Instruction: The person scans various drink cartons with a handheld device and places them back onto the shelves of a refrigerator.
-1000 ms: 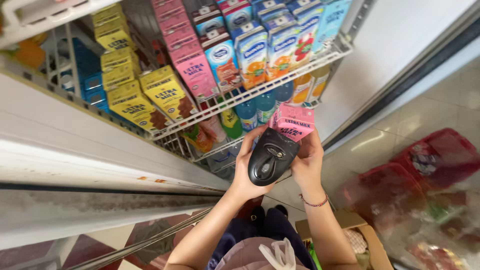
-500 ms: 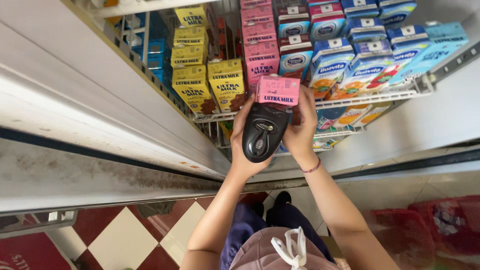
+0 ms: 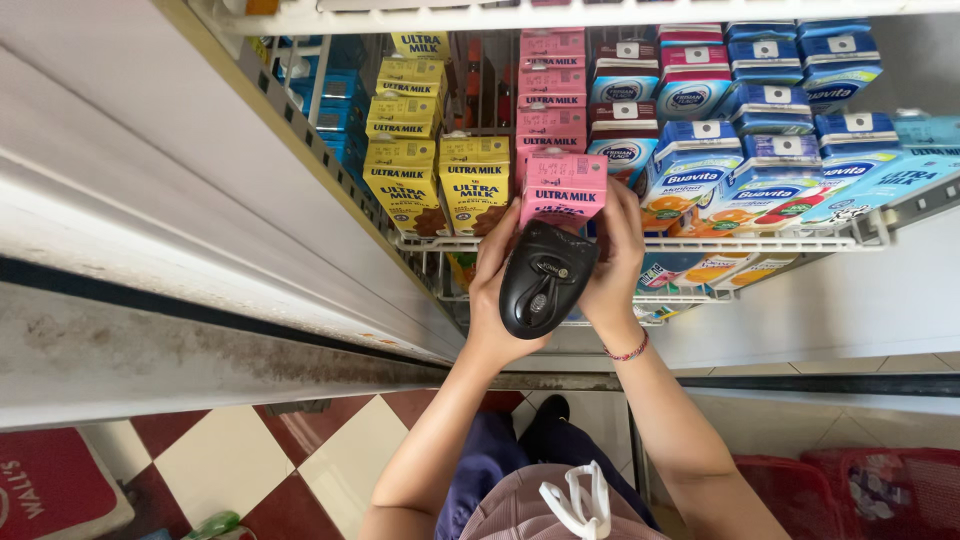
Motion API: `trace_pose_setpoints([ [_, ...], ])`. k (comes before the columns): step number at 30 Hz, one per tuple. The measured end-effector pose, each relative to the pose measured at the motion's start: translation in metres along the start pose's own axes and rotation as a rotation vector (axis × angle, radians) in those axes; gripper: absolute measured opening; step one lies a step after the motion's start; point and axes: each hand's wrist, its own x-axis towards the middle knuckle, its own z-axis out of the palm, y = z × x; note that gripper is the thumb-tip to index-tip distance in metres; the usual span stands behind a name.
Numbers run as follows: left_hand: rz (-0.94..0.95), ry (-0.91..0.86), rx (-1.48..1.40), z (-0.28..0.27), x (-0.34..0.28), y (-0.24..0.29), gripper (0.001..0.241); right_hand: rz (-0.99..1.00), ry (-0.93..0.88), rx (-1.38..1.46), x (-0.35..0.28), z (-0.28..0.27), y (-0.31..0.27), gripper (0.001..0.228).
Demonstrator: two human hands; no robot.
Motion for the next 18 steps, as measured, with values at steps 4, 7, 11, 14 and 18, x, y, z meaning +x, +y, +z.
trace_pose_setpoints([
  [4, -0.006, 0.002, 0.006, 0.001, 0.001, -0.001, 0.052, 0.028, -0.016, 0.005, 0.006, 0.0, -0.005, 0.054],
  [7, 0.02, 0.018, 0.042, 0.001, 0.006, -0.002, 0.053, -0.006, -0.038, 0.026, 0.011, 0.0, -0.009, 0.064],
  [11, -0.002, 0.016, 0.036, 0.0, 0.004, 0.001, 0.057, 0.012, -0.033, -0.009, 0.009, 0.001, -0.007, 0.063],
  [14, -0.033, -0.002, 0.022, -0.001, 0.0, 0.001, 0.059, 0.012, -0.03, -0.034, 0.004, -0.001, -0.006, 0.06],
  [18, -0.026, -0.01, -0.003, -0.002, -0.001, -0.001, 0.057, -0.073, -0.029, -0.199, 0.006, -0.004, -0.005, 0.058],
])
